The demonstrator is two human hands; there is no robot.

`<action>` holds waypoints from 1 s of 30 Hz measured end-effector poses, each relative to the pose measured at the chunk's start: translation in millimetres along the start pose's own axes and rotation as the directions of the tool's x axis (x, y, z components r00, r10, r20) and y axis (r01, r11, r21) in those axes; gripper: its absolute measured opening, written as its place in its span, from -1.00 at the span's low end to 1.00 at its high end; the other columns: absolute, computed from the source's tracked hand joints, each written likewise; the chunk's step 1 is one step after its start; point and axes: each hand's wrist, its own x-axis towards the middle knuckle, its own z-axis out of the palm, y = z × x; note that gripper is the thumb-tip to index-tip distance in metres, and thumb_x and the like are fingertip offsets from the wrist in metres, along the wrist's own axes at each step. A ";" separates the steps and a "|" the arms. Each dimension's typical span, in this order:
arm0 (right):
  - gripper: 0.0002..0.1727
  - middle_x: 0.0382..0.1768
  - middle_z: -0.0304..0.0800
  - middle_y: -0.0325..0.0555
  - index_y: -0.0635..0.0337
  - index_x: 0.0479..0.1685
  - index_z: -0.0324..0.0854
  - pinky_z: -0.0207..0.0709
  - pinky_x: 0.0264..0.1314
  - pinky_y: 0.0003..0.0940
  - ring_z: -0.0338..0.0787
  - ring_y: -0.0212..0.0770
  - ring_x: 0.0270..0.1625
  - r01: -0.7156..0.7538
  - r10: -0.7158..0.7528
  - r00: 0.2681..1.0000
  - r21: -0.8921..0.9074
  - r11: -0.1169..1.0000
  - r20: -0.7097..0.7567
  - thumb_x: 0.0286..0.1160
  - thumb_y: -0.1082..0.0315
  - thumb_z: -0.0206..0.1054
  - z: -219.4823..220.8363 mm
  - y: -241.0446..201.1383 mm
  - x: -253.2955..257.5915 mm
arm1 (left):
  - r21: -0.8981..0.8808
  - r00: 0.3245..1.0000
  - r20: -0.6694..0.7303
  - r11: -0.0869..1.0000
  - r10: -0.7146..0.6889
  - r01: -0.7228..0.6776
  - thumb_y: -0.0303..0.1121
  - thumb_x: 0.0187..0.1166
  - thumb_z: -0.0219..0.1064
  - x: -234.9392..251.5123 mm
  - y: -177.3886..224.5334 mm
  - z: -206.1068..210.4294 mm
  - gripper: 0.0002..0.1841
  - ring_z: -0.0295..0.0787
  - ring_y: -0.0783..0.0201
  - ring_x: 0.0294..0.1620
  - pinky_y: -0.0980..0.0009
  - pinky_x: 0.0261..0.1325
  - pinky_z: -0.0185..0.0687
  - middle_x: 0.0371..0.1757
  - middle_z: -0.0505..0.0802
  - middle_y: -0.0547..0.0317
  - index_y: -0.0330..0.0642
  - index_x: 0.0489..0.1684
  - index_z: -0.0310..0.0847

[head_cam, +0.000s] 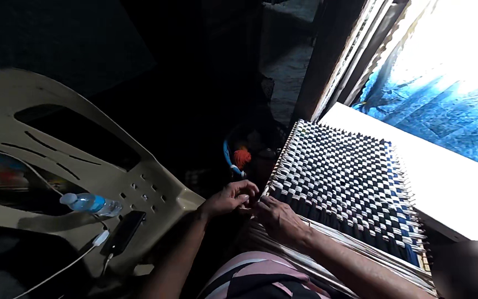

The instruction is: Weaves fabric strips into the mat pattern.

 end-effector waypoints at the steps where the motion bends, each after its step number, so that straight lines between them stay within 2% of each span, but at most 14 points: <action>1: -0.73 -0.02 0.78 0.15 0.28 0.03 0.72 0.69 0.19 -0.10 0.80 0.06 0.11 0.001 -0.001 1.000 0.012 1.000 -0.026 0.72 0.33 0.14 0.9 -0.6 -0.9 | 0.058 1.000 -0.026 0.998 0.015 -0.013 -0.47 0.62 0.19 8.3 -9.0 4.1 -0.63 0.76 0.40 -0.02 0.46 -0.04 0.75 0.27 0.73 0.10 -0.22 0.38 0.59; 2: -0.72 -0.03 0.79 0.13 0.28 0.04 0.73 0.69 0.18 -0.13 0.81 0.04 0.10 0.006 -0.004 0.999 0.026 1.000 -0.050 0.72 0.33 0.14 1.7 -1.2 -1.9 | 0.109 0.997 -0.044 0.992 0.065 -0.060 -0.46 0.58 0.25 16.5 -18.5 9.5 -0.61 0.72 0.38 0.10 0.47 0.08 0.70 0.38 0.70 0.05 -0.21 0.39 0.63; 3: -0.72 -0.01 0.80 0.12 0.27 0.05 0.75 0.70 0.20 -0.15 0.81 0.01 0.12 0.011 -0.009 0.998 0.036 0.999 -0.068 0.72 0.33 0.15 2.3 -1.9 -3.5 | 0.132 0.989 -0.060 0.983 0.133 -0.124 -0.44 0.56 0.30 24.5 -28.1 15.5 -0.65 0.69 0.36 0.19 0.49 0.20 0.66 0.39 0.68 -0.01 -0.25 0.30 0.69; 5: -0.73 0.02 0.81 0.11 0.26 0.03 0.74 0.70 0.22 -0.19 0.82 -0.02 0.15 0.011 -0.007 0.996 0.045 0.999 -0.088 0.74 0.32 0.16 2.7 -3.6 -7.7 | 0.110 0.959 -0.122 0.964 0.256 -0.243 -0.42 0.57 0.33 36.8 -44.5 25.4 -0.77 0.70 0.32 0.27 0.46 0.33 0.65 0.29 0.75 -0.07 -0.35 0.04 0.77; 7: -0.74 -0.03 0.79 0.09 0.25 -0.02 0.74 0.71 0.17 -0.21 0.81 -0.05 0.11 0.004 0.005 0.992 0.066 0.998 -0.128 0.74 0.30 0.17 0.2 -4.6 -11.4 | 0.055 0.927 -0.196 0.948 0.319 -0.315 -0.41 0.60 0.32 44.3 -54.8 30.6 -0.80 0.75 0.32 0.22 0.44 0.27 0.70 0.20 0.80 -0.07 -0.41 -0.10 0.76; 10: -0.75 -0.10 0.79 0.05 0.26 -0.08 0.77 0.73 0.08 -0.24 0.82 -0.13 -0.01 -0.038 0.065 0.973 0.124 0.991 -0.221 0.69 0.32 0.20 -10.5 -3.7 -15.6 | 0.028 0.895 -0.252 0.927 0.368 -0.373 -0.46 0.66 0.22 48.7 -66.3 36.7 -0.80 0.75 0.33 0.21 0.40 0.30 0.68 0.17 0.81 -0.04 -0.45 -0.08 0.69; 13: -0.78 -0.18 0.80 0.00 0.32 -0.12 0.78 0.70 -0.01 -0.38 0.79 -0.28 -0.14 -0.115 0.198 0.926 0.260 0.959 -0.322 0.63 0.39 0.23 -29.0 5.0 -21.3 | 0.006 0.876 -0.380 0.948 0.297 -0.319 -0.46 0.71 0.20 50.9 -69.9 45.1 -0.81 0.81 0.38 0.06 0.39 0.25 0.72 0.00 0.87 0.08 -0.43 -0.01 0.67; 16: -0.78 -0.11 0.79 -0.03 0.34 -0.14 0.75 0.65 0.01 -0.50 0.75 -0.39 -0.08 -0.181 0.311 0.867 0.336 0.924 -0.388 0.62 0.40 0.23 -47.7 18.9 -35.4 | -0.066 0.847 -0.502 0.969 0.175 -0.240 -0.49 0.64 0.31 54.9 -69.3 54.9 -0.84 0.83 0.42 -0.06 0.42 0.16 0.76 -0.11 0.88 0.11 -0.43 -0.02 0.68; 19: -0.74 0.04 0.83 -0.11 0.36 -0.06 0.75 0.75 0.14 -0.40 0.82 -0.36 0.02 -0.121 0.405 0.824 0.575 0.809 -0.397 0.67 0.40 0.16 -64.3 32.0 -58.2 | -0.043 0.878 -0.459 0.984 0.136 -0.175 -0.45 0.58 0.39 53.8 -57.6 55.5 -0.85 0.82 0.48 -0.08 0.50 0.12 0.74 -0.13 0.89 0.16 -0.36 -0.07 0.77; 21: -0.72 -0.11 0.93 -0.13 0.31 -0.11 0.78 0.76 0.24 -0.27 0.89 -0.27 -0.01 -0.104 0.525 0.776 0.751 0.652 -0.348 0.67 0.43 0.11 -72.0 32.0 -73.2 | 0.000 0.893 -0.434 0.991 0.118 -0.131 -0.40 0.57 0.43 51.7 -51.2 54.8 -0.84 0.83 0.51 -0.06 0.52 0.15 0.73 -0.12 0.91 0.18 -0.32 -0.09 0.81; 22: -0.71 -0.18 0.95 -0.13 0.29 -0.16 0.78 0.75 0.26 -0.24 0.91 -0.25 -0.03 -0.109 0.559 0.760 0.783 0.612 -0.331 0.67 0.43 0.10 -73.6 32.6 -80.4 | 0.012 0.893 -0.437 0.993 0.108 -0.114 -0.41 0.55 0.45 51.3 -48.2 55.0 -0.85 0.83 0.50 -0.06 0.52 0.15 0.74 -0.12 0.92 0.18 -0.31 -0.10 0.82; 25: -0.70 -0.25 0.94 -0.20 0.20 -0.26 0.79 0.73 0.24 -0.30 0.90 -0.31 -0.06 -0.158 0.577 0.746 0.754 0.638 -0.333 0.65 0.38 0.11 -73.8 34.8 -100.8 | 0.066 0.881 -0.463 0.995 0.098 -0.076 -0.43 0.53 0.46 49.2 -42.8 56.2 -0.86 0.84 0.48 -0.01 0.51 0.22 0.73 -0.09 0.92 0.17 -0.29 -0.09 0.82; 27: -0.71 -0.29 0.94 -0.21 0.20 -0.30 0.82 0.73 0.17 -0.35 0.89 -0.34 -0.11 -0.171 0.592 0.731 0.748 0.641 -0.340 0.63 0.38 0.16 -71.3 36.1 -112.8 | 0.134 0.886 -0.453 0.990 0.101 -0.044 -0.36 0.64 0.35 46.6 -44.5 54.4 -0.81 0.81 0.46 0.02 0.51 0.23 0.69 -0.03 0.90 0.12 -0.29 -0.04 0.80; 30: -0.76 -0.35 0.92 -0.26 0.17 -0.38 0.79 0.74 0.08 -0.42 0.88 -0.39 -0.19 -0.217 0.625 0.716 0.752 0.623 -0.311 0.56 0.41 0.22 -68.2 37.1 -130.7 | 0.146 0.958 -0.288 0.989 0.014 0.029 -0.24 0.79 0.17 33.5 -45.3 43.4 -0.67 0.73 0.45 0.05 0.50 0.23 0.61 0.05 0.82 0.02 -0.36 0.11 0.69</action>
